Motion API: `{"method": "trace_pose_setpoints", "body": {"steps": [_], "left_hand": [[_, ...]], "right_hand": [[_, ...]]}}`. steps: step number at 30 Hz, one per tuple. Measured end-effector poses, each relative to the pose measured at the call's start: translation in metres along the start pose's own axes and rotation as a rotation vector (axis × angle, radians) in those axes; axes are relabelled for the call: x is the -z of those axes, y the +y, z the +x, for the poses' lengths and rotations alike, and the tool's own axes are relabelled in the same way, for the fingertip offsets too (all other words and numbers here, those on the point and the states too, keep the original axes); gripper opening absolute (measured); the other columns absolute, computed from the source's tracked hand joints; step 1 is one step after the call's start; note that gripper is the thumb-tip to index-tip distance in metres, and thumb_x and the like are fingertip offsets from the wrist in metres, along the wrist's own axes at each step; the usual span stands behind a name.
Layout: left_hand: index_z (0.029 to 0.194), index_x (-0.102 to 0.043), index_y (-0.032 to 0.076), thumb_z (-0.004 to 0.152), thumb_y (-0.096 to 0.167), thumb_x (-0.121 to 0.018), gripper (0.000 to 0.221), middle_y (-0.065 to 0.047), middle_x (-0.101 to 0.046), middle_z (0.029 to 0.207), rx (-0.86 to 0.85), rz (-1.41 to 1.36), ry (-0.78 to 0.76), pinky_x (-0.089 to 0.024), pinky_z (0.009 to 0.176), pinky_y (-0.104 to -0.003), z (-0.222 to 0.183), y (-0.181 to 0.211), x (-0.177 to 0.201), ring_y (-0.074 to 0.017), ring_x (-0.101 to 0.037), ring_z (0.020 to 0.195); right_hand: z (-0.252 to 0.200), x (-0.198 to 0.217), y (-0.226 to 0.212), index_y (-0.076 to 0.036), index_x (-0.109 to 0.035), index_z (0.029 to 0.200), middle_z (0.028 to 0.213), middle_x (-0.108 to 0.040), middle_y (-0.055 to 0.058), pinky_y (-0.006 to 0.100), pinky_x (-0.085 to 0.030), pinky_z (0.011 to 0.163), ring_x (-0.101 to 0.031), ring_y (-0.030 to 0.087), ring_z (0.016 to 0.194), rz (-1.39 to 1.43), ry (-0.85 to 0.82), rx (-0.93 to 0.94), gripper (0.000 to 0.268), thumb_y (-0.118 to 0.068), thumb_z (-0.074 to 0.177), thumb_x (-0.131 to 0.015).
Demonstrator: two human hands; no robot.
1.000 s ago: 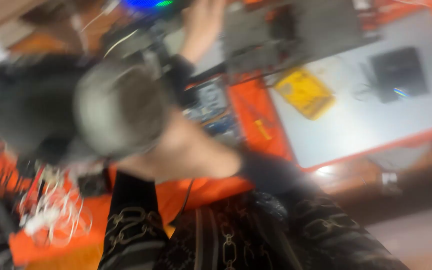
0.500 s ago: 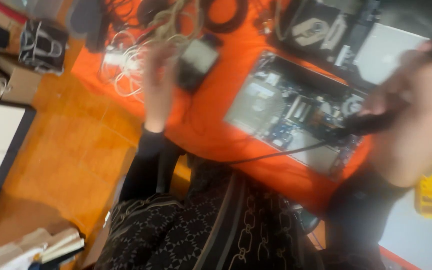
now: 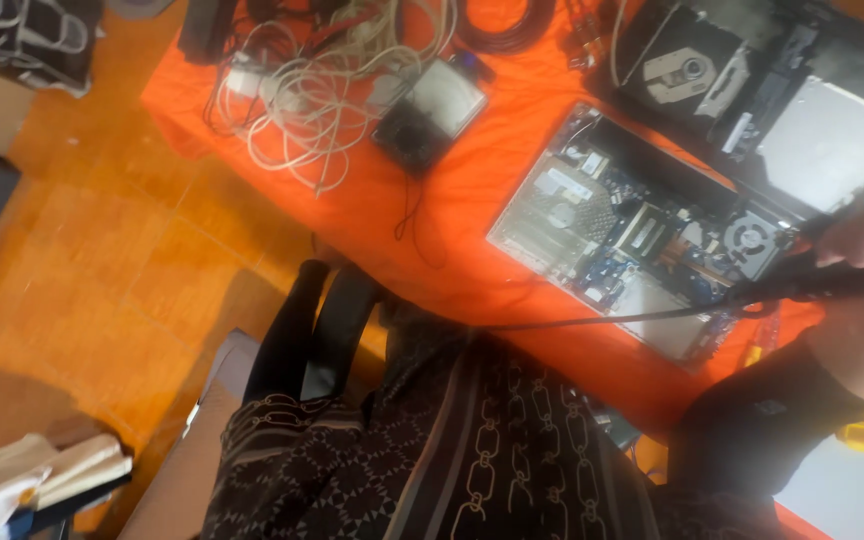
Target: The recorder uses a hair dryer to heat parts of a laptop chassis, then uses a screwdriver to remove internal components like the motherboard and RAM sticks.
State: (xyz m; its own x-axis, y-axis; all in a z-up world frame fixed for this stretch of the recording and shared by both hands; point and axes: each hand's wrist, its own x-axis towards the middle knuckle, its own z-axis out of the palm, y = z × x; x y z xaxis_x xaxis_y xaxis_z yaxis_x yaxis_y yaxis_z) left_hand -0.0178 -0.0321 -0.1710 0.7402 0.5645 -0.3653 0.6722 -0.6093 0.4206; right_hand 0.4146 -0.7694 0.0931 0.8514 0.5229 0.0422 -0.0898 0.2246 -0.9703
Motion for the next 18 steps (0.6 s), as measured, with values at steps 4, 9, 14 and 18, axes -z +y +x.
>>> {"method": "trace_pose_setpoints", "body": {"steps": [4,9,14,18], "left_hand": [[0.114,-0.072,0.005,0.1,0.035,-0.059,0.035,-0.023,-0.072,0.109,-0.04,-0.026,-0.066,-0.054,0.091,-0.048,0.006,0.056,-0.002,-0.0406,-0.067,0.105],[0.113,-0.072,0.005,0.099,0.036,-0.059,0.036,-0.022,-0.073,0.108,-0.065,-0.032,-0.136,-0.054,0.09,-0.047,0.0,0.121,0.03,-0.0393,-0.067,0.104],[0.113,-0.072,0.005,0.099,0.037,-0.059,0.037,-0.022,-0.073,0.107,-0.051,-0.025,-0.221,-0.054,0.09,-0.046,-0.033,0.186,0.077,-0.038,-0.068,0.103],[0.112,-0.072,0.004,0.099,0.038,-0.06,0.038,-0.021,-0.073,0.107,-0.046,-0.009,-0.282,-0.054,0.089,-0.045,-0.023,0.222,0.136,-0.0369,-0.068,0.103]], "right_hand": [[0.035,-0.08,-0.09,-0.003,-0.052,0.102,0.079,-0.049,0.008,0.039,-0.043,0.064,-0.05,0.022,0.063,-0.028,0.231,0.028,0.027,-0.025,0.118,-0.053],[0.024,-0.28,-0.16,-0.004,-0.055,0.111,0.075,-0.045,0.006,0.031,-0.04,0.061,-0.043,0.016,0.06,-0.029,0.583,0.075,0.009,-0.011,0.108,-0.057],[0.032,-0.3,-0.171,-0.004,-0.055,0.108,0.073,-0.046,0.005,0.031,-0.041,0.059,-0.046,0.016,0.058,0.033,0.602,0.04,0.007,-0.007,0.104,-0.059],[0.034,-0.297,-0.168,0.0,-0.056,0.104,0.074,-0.046,0.005,0.03,-0.039,0.056,-0.046,0.016,0.058,0.067,0.613,0.023,0.005,-0.003,0.103,-0.06]]}}
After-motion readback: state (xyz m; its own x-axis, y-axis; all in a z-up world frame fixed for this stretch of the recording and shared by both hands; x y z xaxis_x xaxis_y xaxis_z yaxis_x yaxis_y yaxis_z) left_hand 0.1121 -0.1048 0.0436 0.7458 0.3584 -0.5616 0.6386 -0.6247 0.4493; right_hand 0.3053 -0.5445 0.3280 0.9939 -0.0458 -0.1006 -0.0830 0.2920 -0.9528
